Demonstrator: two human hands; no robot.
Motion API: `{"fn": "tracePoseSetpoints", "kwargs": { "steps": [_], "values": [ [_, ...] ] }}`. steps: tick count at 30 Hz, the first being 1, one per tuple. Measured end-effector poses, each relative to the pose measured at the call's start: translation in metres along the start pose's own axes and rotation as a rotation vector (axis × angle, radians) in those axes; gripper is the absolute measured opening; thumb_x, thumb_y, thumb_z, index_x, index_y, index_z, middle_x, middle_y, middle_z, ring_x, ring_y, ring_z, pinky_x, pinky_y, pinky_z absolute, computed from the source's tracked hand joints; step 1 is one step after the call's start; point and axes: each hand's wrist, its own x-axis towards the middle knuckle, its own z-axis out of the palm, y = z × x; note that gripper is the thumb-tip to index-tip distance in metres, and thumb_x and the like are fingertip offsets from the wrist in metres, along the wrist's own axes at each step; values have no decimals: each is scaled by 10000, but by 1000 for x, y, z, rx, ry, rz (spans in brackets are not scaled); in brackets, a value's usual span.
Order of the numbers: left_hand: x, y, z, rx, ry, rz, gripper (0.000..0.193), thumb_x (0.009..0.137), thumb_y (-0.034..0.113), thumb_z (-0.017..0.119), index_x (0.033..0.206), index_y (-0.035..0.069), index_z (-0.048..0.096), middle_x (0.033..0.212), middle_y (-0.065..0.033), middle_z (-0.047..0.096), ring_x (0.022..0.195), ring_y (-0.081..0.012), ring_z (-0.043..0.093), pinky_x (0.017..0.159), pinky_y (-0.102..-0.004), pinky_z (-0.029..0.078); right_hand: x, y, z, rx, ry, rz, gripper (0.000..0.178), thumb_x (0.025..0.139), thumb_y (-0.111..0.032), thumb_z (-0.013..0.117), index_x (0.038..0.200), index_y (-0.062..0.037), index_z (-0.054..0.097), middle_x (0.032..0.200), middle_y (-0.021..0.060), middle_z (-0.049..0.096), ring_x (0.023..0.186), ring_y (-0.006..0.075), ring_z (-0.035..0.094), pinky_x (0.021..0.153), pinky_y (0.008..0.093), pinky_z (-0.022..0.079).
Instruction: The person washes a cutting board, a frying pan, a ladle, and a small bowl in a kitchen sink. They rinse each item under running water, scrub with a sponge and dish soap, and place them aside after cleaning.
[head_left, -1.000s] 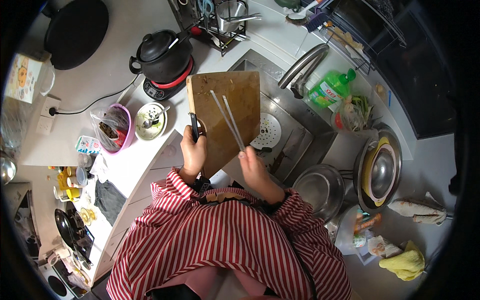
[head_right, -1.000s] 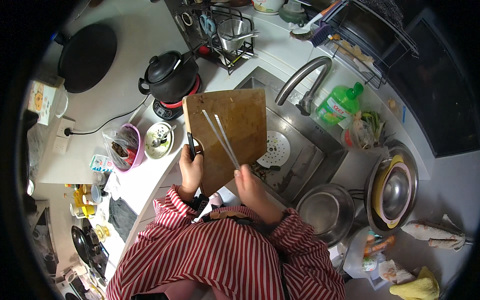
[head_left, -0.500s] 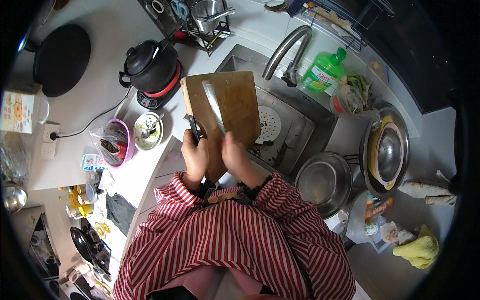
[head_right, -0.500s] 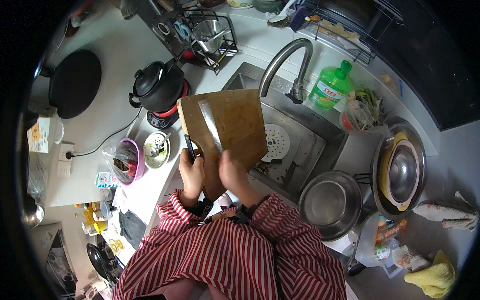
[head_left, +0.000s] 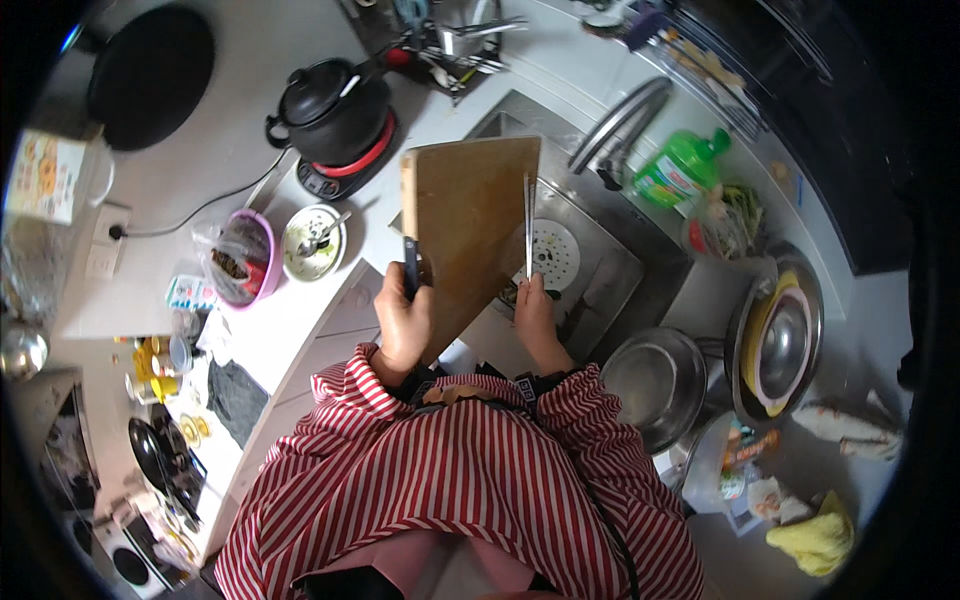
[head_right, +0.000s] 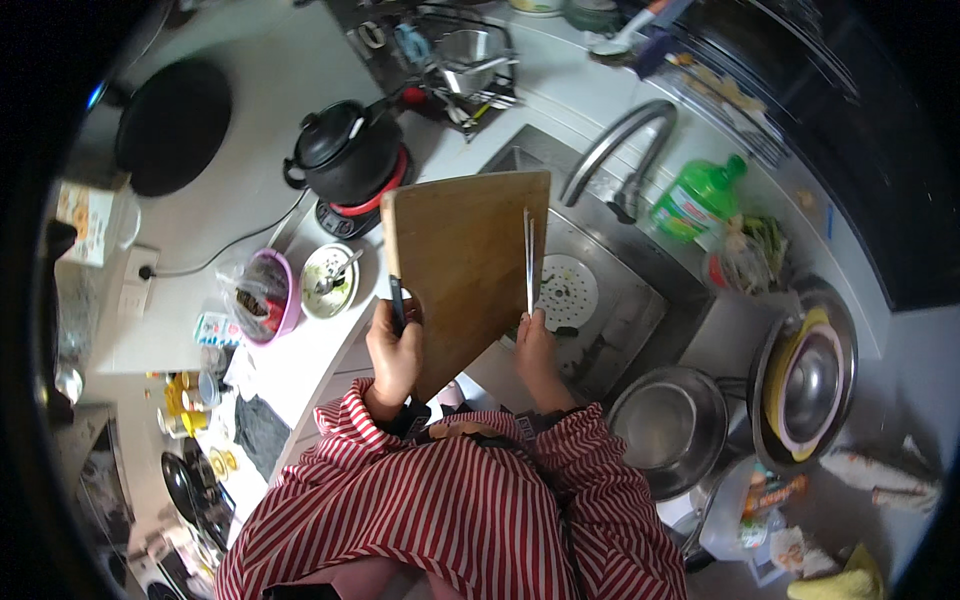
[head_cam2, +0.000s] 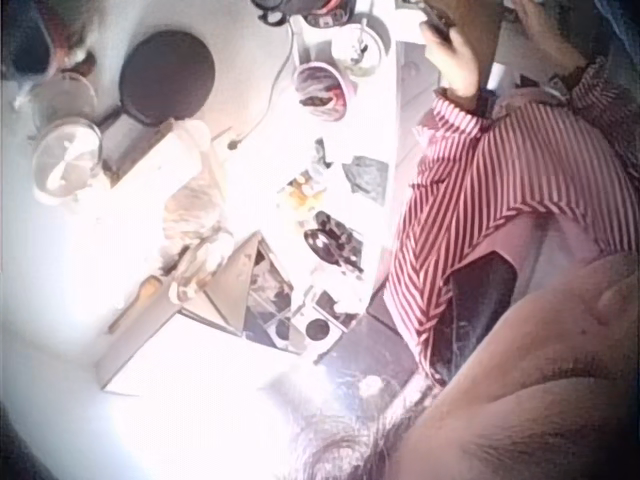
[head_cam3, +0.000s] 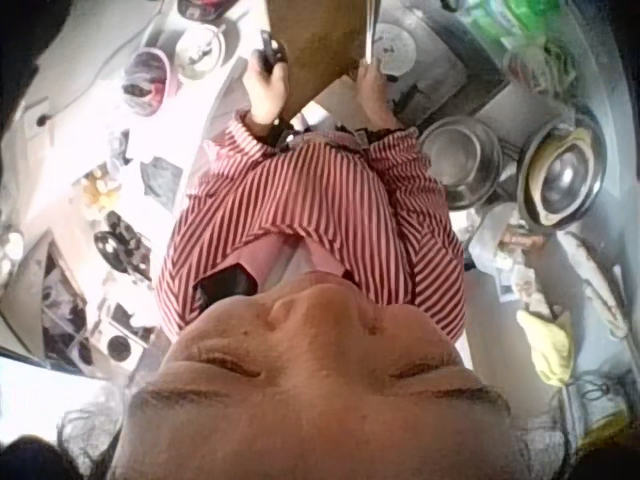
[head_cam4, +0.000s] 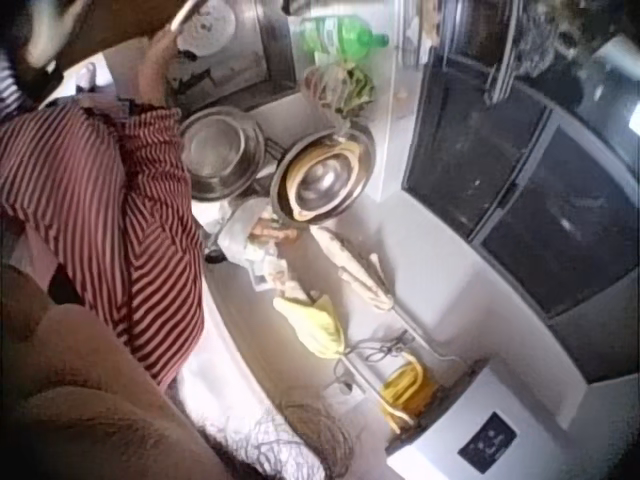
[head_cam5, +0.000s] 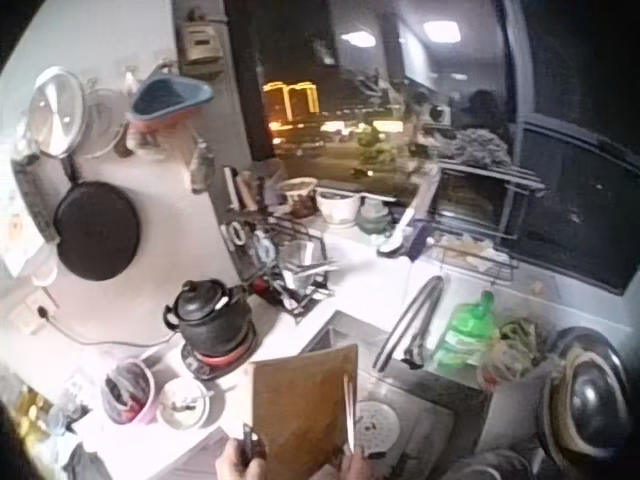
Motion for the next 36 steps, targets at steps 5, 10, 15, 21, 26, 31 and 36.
{"fn": "tracePoseSetpoints", "kwargs": {
  "steps": [5,10,15,21,26,31,36],
  "values": [
    [-1,-24,-10,104,61,-18,152,739,35,557,864,-2,477,645,-234,491,579,-387,511,553,-400,430,31,55,15,208,4,-128,175,934,-192,429,862,-45,490,657,64,466,611,184,484,538,320,397],
    [-1,-64,-31,-177,144,-215,122,770,-10,499,888,11,520,735,2,505,657,-73,432,577,-225,378,62,53,-12,452,-72,71,136,918,-193,443,840,-82,433,550,-1,379,415,102,374,355,256,309],
    [-44,-94,-134,-477,361,-364,229,731,-39,472,950,15,511,854,-27,536,728,-90,478,616,-208,384,48,14,-15,490,-53,-67,138,919,-217,404,841,-103,414,515,-6,325,373,94,310,301,242,273],
    [-128,-77,-267,-664,610,-458,292,711,-59,440,985,29,495,864,-50,540,736,-120,502,621,-215,402,27,-41,10,423,-99,-37,188,955,-252,381,840,-104,398,534,-13,336,383,83,307,310,235,260],
    [-199,-84,-346,-741,894,-389,275,673,-48,405,927,38,465,902,-58,533,772,-155,532,676,-239,448,20,-86,69,431,-178,-131,139,950,-213,395,867,-103,411,599,-33,381,404,71,329,319,225,262],
    [-260,-122,-434,-791,1052,-357,173,662,-44,415,773,90,418,738,-9,453,659,-121,454,607,-225,407,-36,-139,134,376,-283,-172,150,953,-209,387,852,-102,419,579,-29,380,393,69,346,299,235,251],
    [-253,-204,-484,-892,1029,-345,178,693,-48,427,784,104,434,737,0,454,590,-104,420,534,-212,375,-76,-177,166,361,-287,-185,142,952,-177,380,865,-78,433,564,-11,391,373,76,330,328,227,286]
  ]
}}
